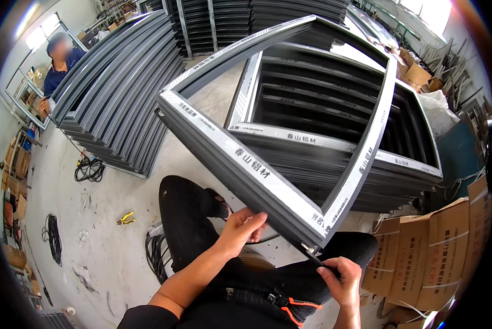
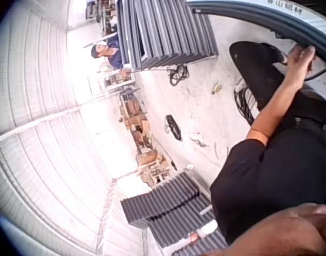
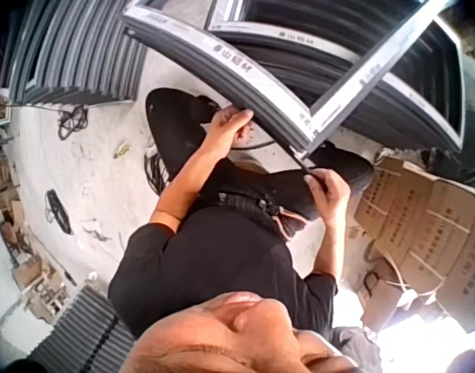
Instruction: The person installs rubber seals into the grooves of aluminum window frames using a pair of cutters to trim the strip and their hands to press it in, then moves the finished frames to a stack.
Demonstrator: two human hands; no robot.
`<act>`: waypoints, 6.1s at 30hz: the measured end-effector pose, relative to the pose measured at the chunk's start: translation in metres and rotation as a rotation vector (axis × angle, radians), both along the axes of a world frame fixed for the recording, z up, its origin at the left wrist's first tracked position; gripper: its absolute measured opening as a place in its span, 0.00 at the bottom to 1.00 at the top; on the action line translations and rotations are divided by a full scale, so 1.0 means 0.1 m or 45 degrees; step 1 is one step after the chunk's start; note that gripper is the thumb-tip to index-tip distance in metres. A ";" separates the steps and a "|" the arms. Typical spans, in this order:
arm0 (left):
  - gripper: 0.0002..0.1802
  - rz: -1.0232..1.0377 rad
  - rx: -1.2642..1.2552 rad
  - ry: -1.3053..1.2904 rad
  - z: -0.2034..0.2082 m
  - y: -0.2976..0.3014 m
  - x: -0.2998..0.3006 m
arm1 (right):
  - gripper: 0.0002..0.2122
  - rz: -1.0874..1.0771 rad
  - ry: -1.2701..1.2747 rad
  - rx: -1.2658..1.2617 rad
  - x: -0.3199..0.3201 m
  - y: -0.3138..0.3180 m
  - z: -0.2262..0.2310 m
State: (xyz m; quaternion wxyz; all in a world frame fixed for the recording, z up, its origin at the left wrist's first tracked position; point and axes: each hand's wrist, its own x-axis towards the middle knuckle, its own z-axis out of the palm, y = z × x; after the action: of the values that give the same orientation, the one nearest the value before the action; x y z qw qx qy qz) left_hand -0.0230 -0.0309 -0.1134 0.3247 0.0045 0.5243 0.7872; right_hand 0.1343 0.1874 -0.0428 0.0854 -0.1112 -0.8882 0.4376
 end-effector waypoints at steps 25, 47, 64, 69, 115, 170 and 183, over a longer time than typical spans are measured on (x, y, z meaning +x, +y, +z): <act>0.23 0.461 -0.178 0.281 0.00 -0.50 -0.81 | 0.06 0.018 0.015 0.001 0.00 0.07 -0.13; 0.27 0.076 0.147 -0.009 -0.01 0.43 0.39 | 0.12 0.783 1.324 -0.156 -0.30 -0.58 1.13; 0.26 1.020 0.244 -0.109 -0.02 0.62 0.01 | 0.17 0.415 0.574 0.800 -1.94 0.77 0.46; 0.29 1.028 0.139 0.123 -0.13 0.02 -0.36 | 0.18 0.234 0.627 0.772 -1.92 0.07 0.42; 0.17 0.266 -0.050 -0.166 0.30 -0.81 0.17 | 0.14 0.619 -0.615 0.267 0.14 -0.78 -0.38; 0.14 0.208 -0.016 -0.010 0.19 -0.94 0.10 | 0.11 0.507 -0.808 -0.567 -0.98 -1.11 0.03; 0.12 0.058 -0.513 0.746 0.29 -1.15 -0.09 | 0.15 1.054 -0.696 0.125 -1.70 -1.17 0.27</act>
State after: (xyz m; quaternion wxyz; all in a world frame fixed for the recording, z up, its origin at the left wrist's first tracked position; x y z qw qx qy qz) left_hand -0.0321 -0.1459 -0.0849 0.1374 0.1544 0.7398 0.6403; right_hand -0.0353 0.0700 -0.0162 -0.3264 0.1443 -0.8673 0.3471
